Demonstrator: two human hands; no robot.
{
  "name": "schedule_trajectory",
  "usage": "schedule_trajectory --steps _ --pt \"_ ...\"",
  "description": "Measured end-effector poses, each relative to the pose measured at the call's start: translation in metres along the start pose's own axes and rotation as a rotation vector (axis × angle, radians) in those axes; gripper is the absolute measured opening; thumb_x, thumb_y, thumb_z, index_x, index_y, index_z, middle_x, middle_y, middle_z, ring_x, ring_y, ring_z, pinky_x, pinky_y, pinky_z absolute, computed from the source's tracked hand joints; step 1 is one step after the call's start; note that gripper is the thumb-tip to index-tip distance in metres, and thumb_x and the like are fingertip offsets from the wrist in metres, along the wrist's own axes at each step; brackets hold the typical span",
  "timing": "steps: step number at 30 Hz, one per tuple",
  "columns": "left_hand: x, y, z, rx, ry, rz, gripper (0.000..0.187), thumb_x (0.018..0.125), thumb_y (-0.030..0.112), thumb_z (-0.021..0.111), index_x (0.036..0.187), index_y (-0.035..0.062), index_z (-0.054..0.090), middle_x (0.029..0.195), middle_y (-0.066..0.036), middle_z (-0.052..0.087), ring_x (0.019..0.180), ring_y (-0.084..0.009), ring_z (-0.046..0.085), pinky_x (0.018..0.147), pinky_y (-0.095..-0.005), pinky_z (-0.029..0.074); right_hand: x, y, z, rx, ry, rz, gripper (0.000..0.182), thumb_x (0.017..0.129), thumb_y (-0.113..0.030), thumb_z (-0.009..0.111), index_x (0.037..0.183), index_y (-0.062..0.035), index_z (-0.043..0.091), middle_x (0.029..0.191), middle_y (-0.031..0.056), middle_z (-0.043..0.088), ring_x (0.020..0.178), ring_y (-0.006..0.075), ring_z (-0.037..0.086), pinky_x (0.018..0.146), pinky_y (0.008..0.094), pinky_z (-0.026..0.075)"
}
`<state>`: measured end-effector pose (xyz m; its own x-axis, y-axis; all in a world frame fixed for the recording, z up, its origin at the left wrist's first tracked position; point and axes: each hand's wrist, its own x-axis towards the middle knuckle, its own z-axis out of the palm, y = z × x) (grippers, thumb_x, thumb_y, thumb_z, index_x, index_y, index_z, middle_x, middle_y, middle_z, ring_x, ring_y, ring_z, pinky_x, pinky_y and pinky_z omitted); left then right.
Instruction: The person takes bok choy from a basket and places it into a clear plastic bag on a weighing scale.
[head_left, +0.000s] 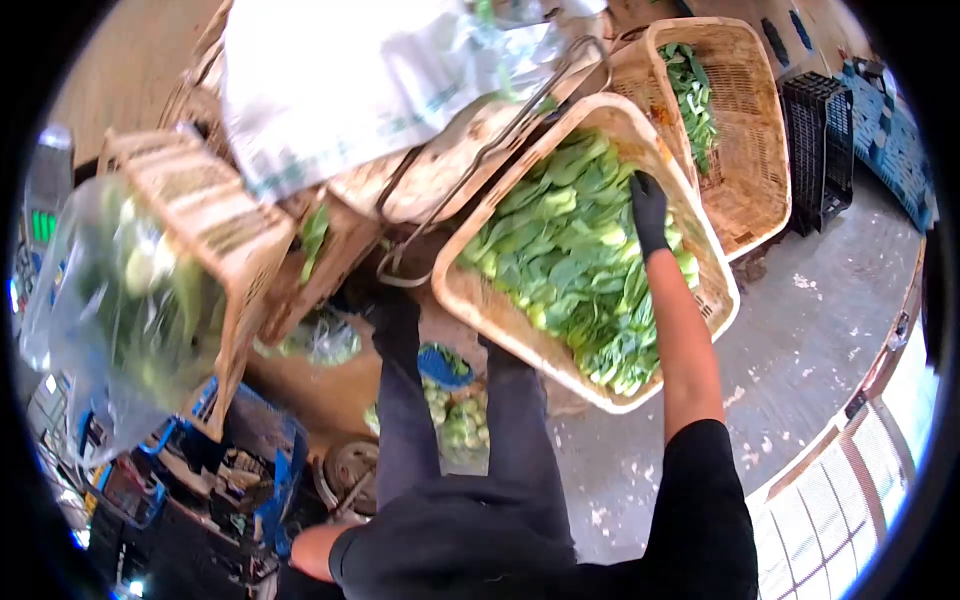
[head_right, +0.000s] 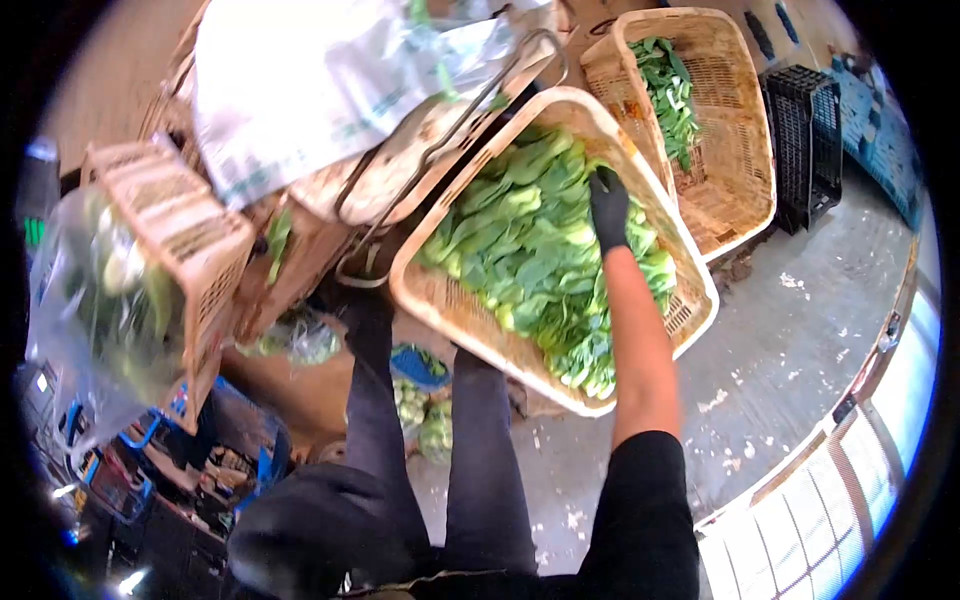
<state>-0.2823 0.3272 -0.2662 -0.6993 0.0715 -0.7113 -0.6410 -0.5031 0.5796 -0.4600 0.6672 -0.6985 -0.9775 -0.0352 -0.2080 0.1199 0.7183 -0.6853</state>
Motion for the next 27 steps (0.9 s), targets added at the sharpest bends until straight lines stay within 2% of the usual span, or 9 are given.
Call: schedule_trajectory --steps 1,4,7,10,13,17,20,23,27 --pt "0.006 -0.003 -0.016 -0.315 -0.045 -0.725 0.052 0.055 0.04 0.081 0.083 -0.0006 0.064 0.074 -0.012 0.059 0.072 -0.0293 0.06 0.063 -0.039 0.05 0.024 0.004 0.021 -0.123 0.005 0.044 0.044 0.085 -0.032 0.055 0.112 0.0025 0.055 0.104 0.0202 0.062 0.099 0.0305 0.059 0.087 0.0356 0.043" --pt "0.024 -0.064 -0.001 0.162 0.208 0.055 0.04 0.069 -0.006 0.064 0.108 -0.0051 0.057 0.11 -0.018 0.059 0.104 -0.0255 0.056 0.093 -0.0367 0.04 0.079 0.011 0.081 -0.365 -0.101 0.269 0.056 0.084 -0.048 0.053 0.119 -0.0049 0.053 0.122 0.0224 0.051 0.116 0.0362 0.046 0.099 0.0445 0.033" --pt "0.057 -0.079 -0.009 0.301 -0.035 0.131 0.046 0.078 -0.007 0.049 0.123 -0.003 0.044 0.111 -0.021 0.055 0.106 -0.0276 0.055 0.096 -0.0402 0.037 0.067 -0.048 0.086 -0.417 -0.149 0.49 0.056 0.079 -0.049 0.058 0.123 -0.0147 0.051 0.136 0.0221 0.036 0.126 0.0411 0.03 0.102 0.0534 0.023" --pt "0.073 -0.089 -0.011 0.251 -0.035 0.163 0.053 0.076 -0.011 0.047 0.128 -0.0044 0.039 0.12 -0.022 0.052 0.112 -0.0281 0.052 0.097 -0.0401 0.036 0.036 -0.036 0.081 -0.404 -0.009 0.258 0.056 0.074 -0.043 0.066 0.123 -0.0219 0.051 0.139 0.021 0.031 0.129 0.0432 0.024 0.101 0.0586 0.02" --pt "0.089 -0.096 -0.005 0.242 0.034 0.138 0.054 0.076 -0.01 0.052 0.128 -0.0033 0.039 0.121 -0.02 0.051 0.113 -0.0277 0.051 0.098 -0.0383 0.036 0.0 -0.03 0.076 -0.398 0.17 -0.061 0.062 0.065 -0.032 0.075 0.12 -0.0142 0.051 0.133 0.0215 0.038 0.125 0.0404 0.031 0.101 0.0574 0.021" --pt "0.112 -0.105 -0.001 0.248 0.032 0.158 0.056 0.076 -0.01 0.053 0.129 -0.0023 0.038 0.121 -0.019 0.051 0.112 -0.0258 0.051 0.098 -0.0369 0.036 0.025 -0.017 0.07 0.022 0.064 -0.115 0.068 0.062 -0.03 0.077 0.117 -0.0026 0.048 0.125 0.018 0.048 0.118 0.034 0.043 0.097 0.0462 0.033" --pt "0.122 -0.11 0.0 0.254 0.026 0.126 0.057 0.075 -0.011 0.052 0.13 -0.0021 0.037 0.121 -0.018 0.052 0.112 -0.0253 0.051 0.098 -0.0365 0.036 0.071 0.0 0.068 0.011 -0.328 -0.033 0.068 0.062 -0.028 0.078 0.116 -0.0021 0.047 0.119 0.0186 0.052 0.114 0.0349 0.047 0.093 0.0403 0.039" --pt "0.124 -0.125 0.0 0.255 0.012 0.126 0.058 0.075 -0.01 0.052 0.13 -0.002 0.037 0.121 -0.018 0.053 0.112 -0.0248 0.051 0.098 -0.0362 0.036 0.087 0.0 0.055 0.028 -0.491 0.0 0.068 0.062 -0.029 0.079 0.115 -0.0022 0.046 0.113 0.0201 0.055 0.109 0.0351 0.05 0.091 0.0402 0.04" --pt "0.12 -0.134 0.002 0.422 0.011 0.144 0.059 0.075 0.004 0.062 0.129 -0.0029 0.037 0.125 -0.021 0.048 0.116 -0.0327 0.048 0.097 -0.0409 0.037 0.048 -0.011 0.021 0.157 -0.346 0.058 0.063 0.063 -0.025 0.076 0.114 -0.0035 0.047 0.112 0.0192 0.056 0.106 0.0334 0.053 0.089 0.0382 0.042"
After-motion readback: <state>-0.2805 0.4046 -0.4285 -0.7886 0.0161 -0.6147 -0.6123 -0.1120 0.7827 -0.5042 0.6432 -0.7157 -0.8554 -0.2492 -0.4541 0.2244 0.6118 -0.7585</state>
